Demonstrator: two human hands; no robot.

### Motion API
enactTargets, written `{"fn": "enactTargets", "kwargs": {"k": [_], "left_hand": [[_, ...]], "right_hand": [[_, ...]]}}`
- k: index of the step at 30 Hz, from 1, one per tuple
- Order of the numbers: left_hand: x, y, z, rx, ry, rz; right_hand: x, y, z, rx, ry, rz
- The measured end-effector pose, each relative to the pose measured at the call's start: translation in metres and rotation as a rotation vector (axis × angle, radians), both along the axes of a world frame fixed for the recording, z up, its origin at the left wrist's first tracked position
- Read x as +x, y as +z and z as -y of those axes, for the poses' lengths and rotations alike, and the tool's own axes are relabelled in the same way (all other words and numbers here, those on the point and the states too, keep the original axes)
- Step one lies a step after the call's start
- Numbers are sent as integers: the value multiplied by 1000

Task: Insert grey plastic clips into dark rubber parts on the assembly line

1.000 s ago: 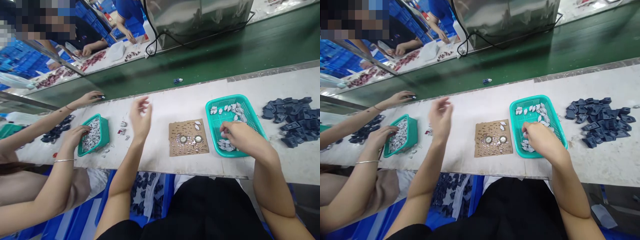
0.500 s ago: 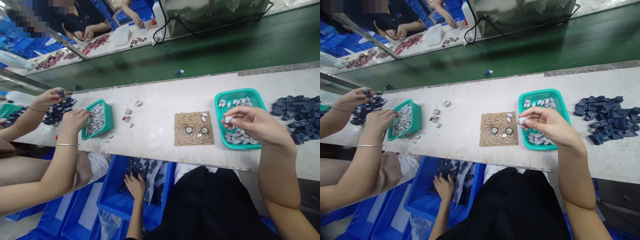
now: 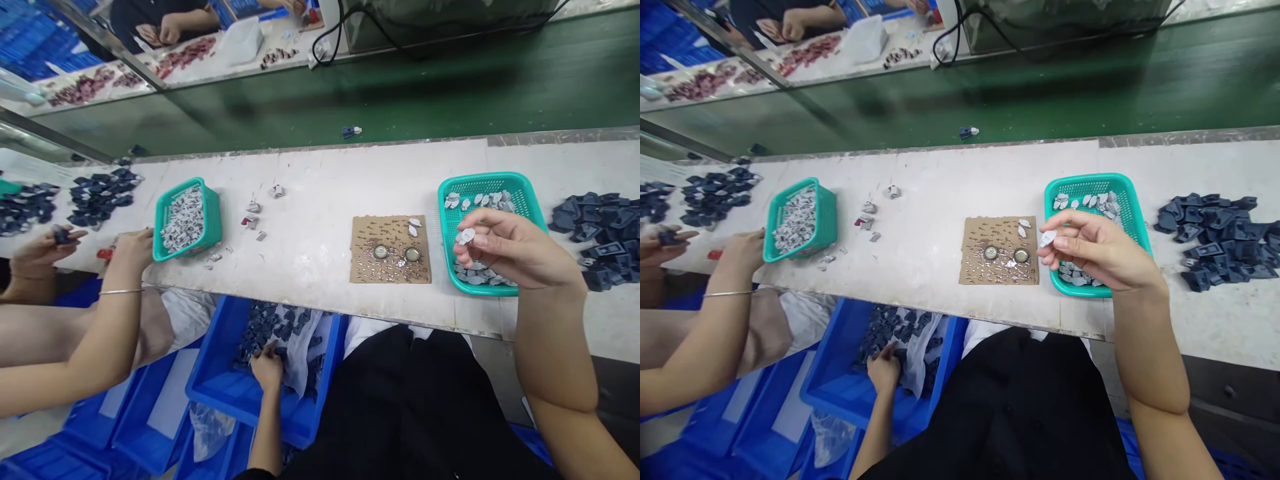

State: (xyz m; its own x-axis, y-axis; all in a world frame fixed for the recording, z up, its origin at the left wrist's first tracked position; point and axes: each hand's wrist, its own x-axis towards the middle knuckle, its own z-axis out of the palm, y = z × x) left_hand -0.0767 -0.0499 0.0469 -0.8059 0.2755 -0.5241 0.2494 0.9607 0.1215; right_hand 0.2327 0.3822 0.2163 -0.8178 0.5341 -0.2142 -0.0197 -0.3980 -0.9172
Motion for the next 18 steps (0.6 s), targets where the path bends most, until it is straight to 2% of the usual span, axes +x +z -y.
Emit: {"fn": "enactTargets", "kwargs": {"k": [3, 7, 9, 11, 13, 15, 17, 18], "left_hand": [[-6, 10, 0, -14, 113, -73], [-16, 23, -6, -10, 210, -31], [-21, 40, -13, 12, 244, 57], [-24, 66, -24, 99, 231, 220], [-25, 100, -39, 249, 156, 410], [-23, 131, -59, 409, 25, 551], [-20, 153, -86, 570, -178, 679], [-19, 158, -102, 668, -295, 744]], "right_hand": [[-3, -1, 1, 33, -34, -12], [-5, -4, 1, 93, -21, 2], [-6, -4, 3, 109, -9, 18], [-9, -3, 5, 162, -23, 71], [-12, -4, 9, 301, -57, 164], [-17, -7, 13, 510, -104, 262], [-22, -15, 17, 747, -153, 314], [-24, -20, 19, 866, -167, 320]]}}
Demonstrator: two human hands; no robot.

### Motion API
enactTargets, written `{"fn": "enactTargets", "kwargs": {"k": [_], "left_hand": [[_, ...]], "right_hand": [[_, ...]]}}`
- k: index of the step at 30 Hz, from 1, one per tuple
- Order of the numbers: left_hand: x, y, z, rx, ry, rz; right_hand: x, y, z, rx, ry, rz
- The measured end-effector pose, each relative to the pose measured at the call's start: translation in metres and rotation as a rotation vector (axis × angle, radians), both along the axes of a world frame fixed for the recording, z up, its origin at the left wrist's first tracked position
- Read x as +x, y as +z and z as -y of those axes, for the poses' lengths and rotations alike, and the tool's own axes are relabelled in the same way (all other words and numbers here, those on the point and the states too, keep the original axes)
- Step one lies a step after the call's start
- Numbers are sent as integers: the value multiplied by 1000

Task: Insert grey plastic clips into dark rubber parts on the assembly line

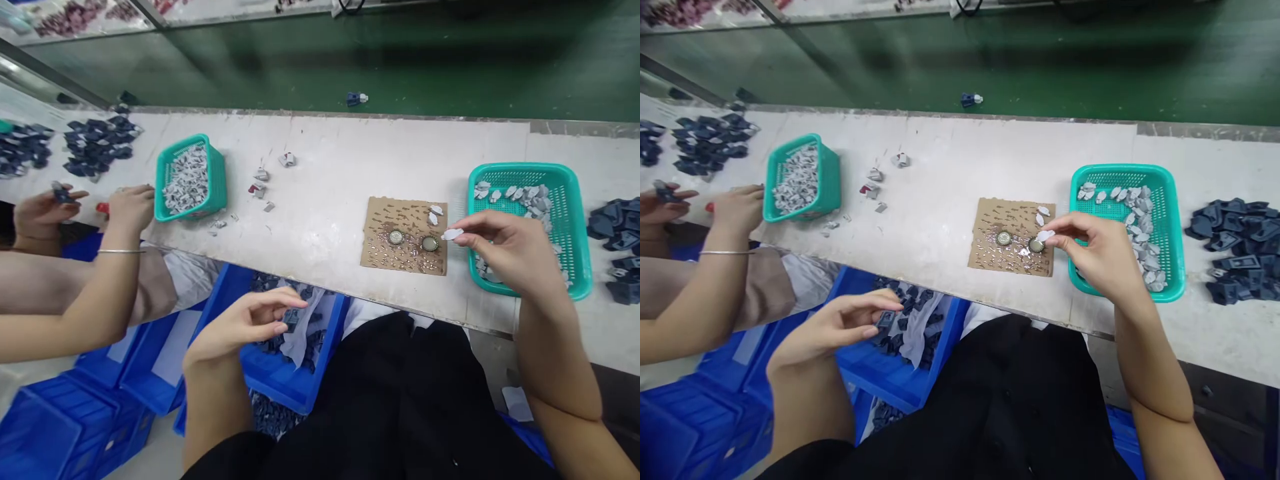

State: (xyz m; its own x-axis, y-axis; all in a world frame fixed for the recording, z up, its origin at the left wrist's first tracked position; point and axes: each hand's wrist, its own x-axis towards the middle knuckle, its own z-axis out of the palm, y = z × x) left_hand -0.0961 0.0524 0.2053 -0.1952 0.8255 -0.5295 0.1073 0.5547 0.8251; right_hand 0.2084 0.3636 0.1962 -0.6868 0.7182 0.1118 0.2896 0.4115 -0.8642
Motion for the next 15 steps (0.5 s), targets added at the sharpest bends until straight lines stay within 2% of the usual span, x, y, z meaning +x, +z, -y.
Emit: {"fn": "enactTargets", "kwargs": {"k": [2, 3, 5, 7, 9, 11, 13, 15], "left_hand": [[2, 1, -37, 272, -140, 101], [3, -1, -58, 396, -166, 147], [7, -10, -102, 580, -154, 257], [14, -20, -147, 720, -76, 364], [23, -29, -188, 775, -13, 415], [35, -38, -223, 749, 17, 437], [46, -49, -247, 690, 48, 482], [55, -59, -260, 625, 97, 563]], "right_hand": [[-4, -11, 2, 213, 28, 21], [-6, -17, 3, 300, 52, 34], [-9, -27, 2, 431, 98, 64], [-10, -34, 1, 517, 122, 90], [-10, -39, 1, 566, 128, 124], [-10, -41, 1, 581, 127, 169], [-9, -42, 2, 586, 127, 204], [-10, -42, 3, 603, 127, 215]]}}
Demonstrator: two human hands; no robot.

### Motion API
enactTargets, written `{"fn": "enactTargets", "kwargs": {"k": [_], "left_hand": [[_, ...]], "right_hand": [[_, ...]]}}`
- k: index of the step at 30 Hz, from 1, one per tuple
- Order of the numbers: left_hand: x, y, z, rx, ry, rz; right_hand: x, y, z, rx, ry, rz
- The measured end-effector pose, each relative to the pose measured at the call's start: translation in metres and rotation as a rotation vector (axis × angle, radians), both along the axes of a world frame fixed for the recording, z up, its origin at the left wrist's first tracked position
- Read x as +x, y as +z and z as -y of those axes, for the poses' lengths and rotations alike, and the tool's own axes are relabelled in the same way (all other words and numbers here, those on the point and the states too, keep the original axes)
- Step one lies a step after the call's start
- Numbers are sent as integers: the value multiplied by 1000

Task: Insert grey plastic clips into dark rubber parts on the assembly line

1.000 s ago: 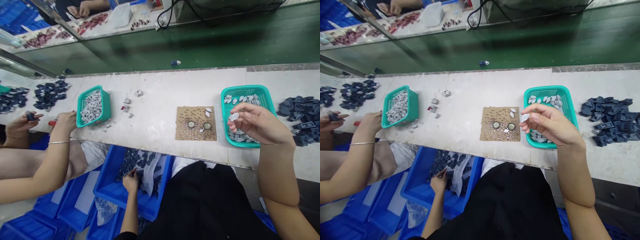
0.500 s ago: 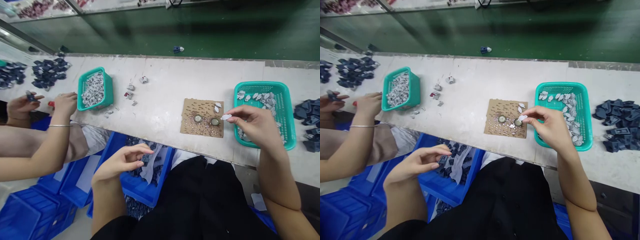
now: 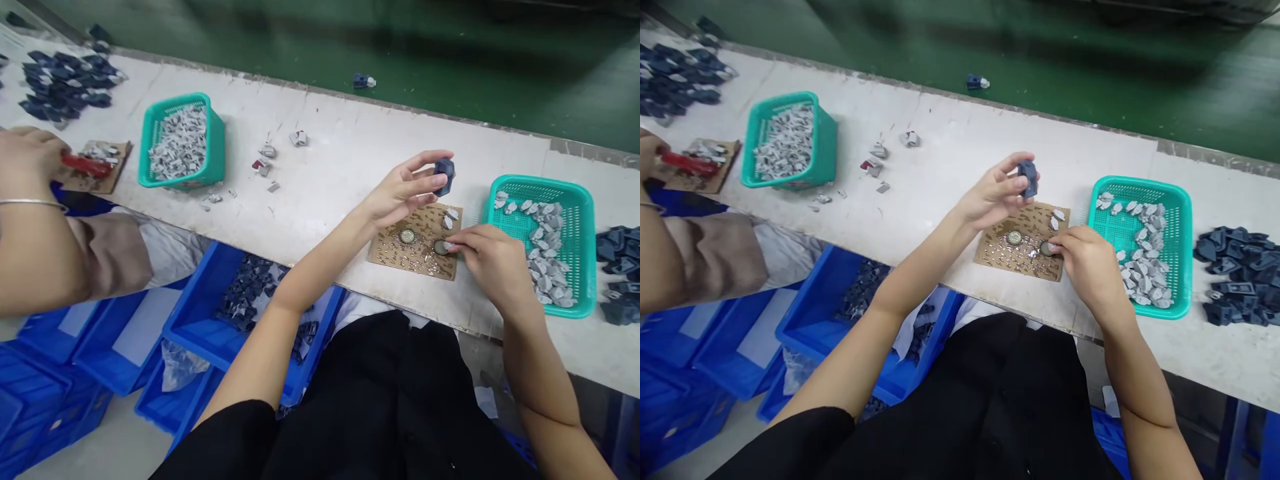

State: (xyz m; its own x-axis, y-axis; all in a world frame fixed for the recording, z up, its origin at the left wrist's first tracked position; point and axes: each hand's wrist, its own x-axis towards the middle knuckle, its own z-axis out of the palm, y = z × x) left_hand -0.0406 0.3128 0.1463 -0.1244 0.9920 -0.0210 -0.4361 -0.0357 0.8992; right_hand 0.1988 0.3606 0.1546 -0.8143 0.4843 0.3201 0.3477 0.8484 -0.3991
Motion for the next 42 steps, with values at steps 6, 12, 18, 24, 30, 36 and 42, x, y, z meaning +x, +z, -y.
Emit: {"fn": "enactTargets", "kwargs": {"k": [6, 12, 18, 24, 30, 36, 42], "left_hand": [[8, -10, 5, -94, -19, 221], [6, 2, 9, -113, -17, 237], [15, -2, 6, -140, -42, 245], [22, -4, 10, -152, -70, 273], [37, -5, 17, -190, -145, 306], [49, -9, 21, -198, -297, 403], [49, -8, 23, -170, -337, 408]], "right_hand": [[-2, 3, 2, 46, -2, 45], [-3, 4, 4, 68, 12, 116], [-5, 6, 5, 26, 6, 69], [-5, 25, 9, -119, -119, -164], [-3, 33, 7, -192, -316, -546], [-6, 29, 6, 23, -223, -659], [-10, 30, 9, 120, -127, -643]]}}
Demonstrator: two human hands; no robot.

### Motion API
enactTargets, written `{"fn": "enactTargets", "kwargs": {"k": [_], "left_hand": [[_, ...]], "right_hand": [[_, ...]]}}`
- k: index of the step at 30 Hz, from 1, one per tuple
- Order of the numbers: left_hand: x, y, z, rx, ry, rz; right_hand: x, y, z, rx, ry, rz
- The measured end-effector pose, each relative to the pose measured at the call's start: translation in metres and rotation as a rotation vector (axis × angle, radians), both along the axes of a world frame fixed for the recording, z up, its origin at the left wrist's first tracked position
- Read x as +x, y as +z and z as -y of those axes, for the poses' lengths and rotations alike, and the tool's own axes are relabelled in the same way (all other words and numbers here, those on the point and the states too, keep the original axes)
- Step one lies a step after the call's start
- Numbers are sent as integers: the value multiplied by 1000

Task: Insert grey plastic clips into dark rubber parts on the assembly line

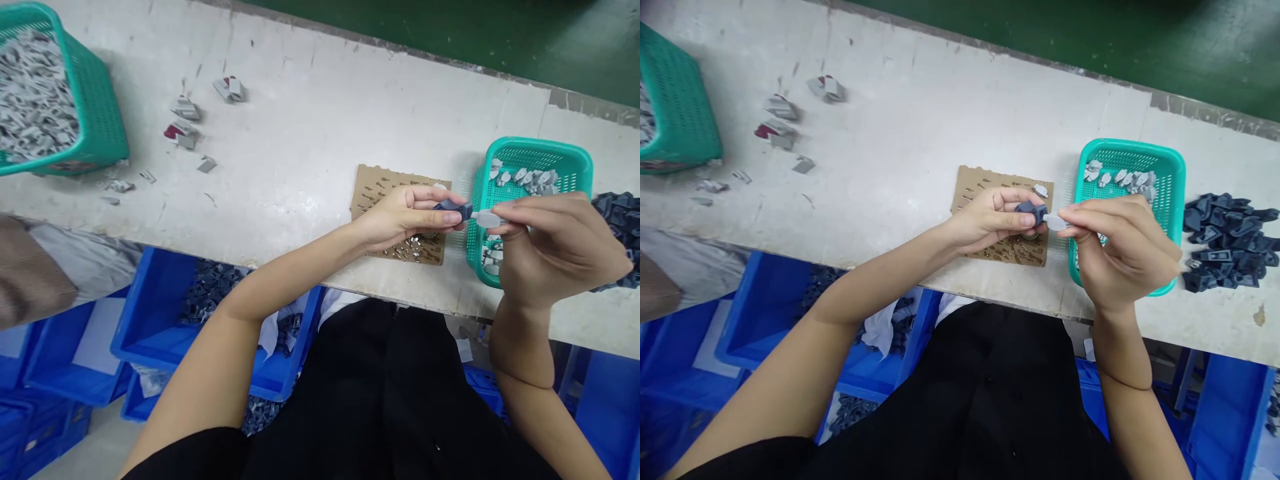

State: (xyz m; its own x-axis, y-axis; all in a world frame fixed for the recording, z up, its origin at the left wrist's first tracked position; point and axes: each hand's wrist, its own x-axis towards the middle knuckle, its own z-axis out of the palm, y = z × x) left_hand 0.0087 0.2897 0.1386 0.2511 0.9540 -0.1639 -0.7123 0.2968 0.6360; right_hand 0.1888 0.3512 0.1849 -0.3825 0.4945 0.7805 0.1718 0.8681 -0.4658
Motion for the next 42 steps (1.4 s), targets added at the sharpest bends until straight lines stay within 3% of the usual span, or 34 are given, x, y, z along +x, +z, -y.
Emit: {"fn": "enactTargets", "kwargs": {"k": [17, 21, 27, 35, 39, 42], "left_hand": [[4, 6, 9, 0, 79, -203], [3, 4, 8, -16, 84, -239], [-7, 9, 5, -75, 115, -296], [-35, 20, -6, -200, 461, -394], [-55, 28, -23, -208, 491, -514], [-77, 35, -57, -194, 521, -752]], "right_hand": [[0, -5, 5, -37, -25, 54], [6, -4, 6, -128, -76, 198], [6, -4, 0, -94, -43, 253], [29, -10, -10, -500, -255, 769], [37, -4, -14, -542, -251, 892], [43, -1, -19, -550, -237, 1084]]}}
